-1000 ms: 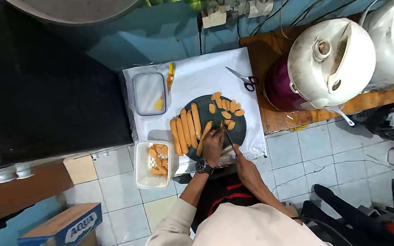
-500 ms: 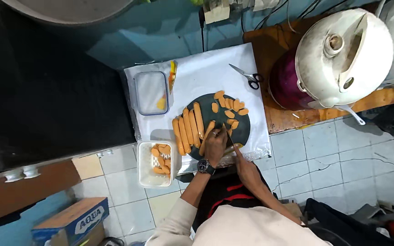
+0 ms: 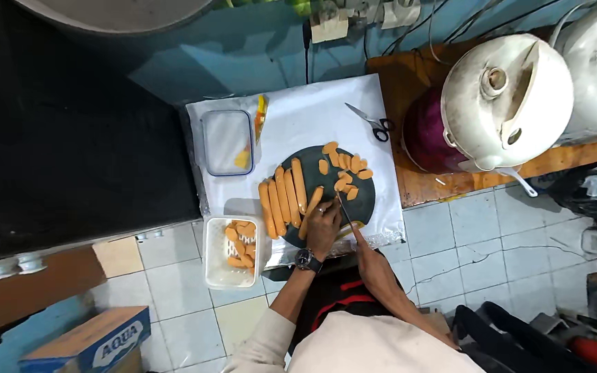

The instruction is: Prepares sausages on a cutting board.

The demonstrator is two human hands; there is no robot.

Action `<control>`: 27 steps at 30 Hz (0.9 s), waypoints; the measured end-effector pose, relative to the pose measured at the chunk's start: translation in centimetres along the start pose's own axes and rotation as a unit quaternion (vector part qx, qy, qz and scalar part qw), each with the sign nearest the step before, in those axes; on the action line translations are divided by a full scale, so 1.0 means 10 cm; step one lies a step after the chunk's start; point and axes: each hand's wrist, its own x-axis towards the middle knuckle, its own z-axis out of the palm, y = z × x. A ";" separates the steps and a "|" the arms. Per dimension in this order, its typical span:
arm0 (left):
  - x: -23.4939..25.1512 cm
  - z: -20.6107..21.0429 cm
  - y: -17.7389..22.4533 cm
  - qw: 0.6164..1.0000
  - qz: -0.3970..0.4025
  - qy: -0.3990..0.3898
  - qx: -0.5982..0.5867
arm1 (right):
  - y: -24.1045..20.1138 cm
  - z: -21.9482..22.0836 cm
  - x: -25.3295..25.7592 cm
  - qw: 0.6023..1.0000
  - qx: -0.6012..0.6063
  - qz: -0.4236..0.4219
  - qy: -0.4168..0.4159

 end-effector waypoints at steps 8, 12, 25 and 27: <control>-0.02 0.02 0.00 1.000 0.009 -0.014 0.014 | -0.11 0.05 0.36 0.998 -0.008 0.037 -0.053; 0.00 0.00 0.01 1.000 -0.001 -0.008 0.013 | -0.01 0.07 0.15 0.998 0.001 0.029 -0.046; -0.10 0.12 -0.04 0.998 -0.007 0.051 -0.032 | 0.00 -0.05 0.09 1.000 0.024 -0.018 0.001; -0.12 0.16 -0.05 0.997 -0.007 0.067 -0.026 | 0.06 0.02 -0.02 1.000 0.021 -0.015 0.000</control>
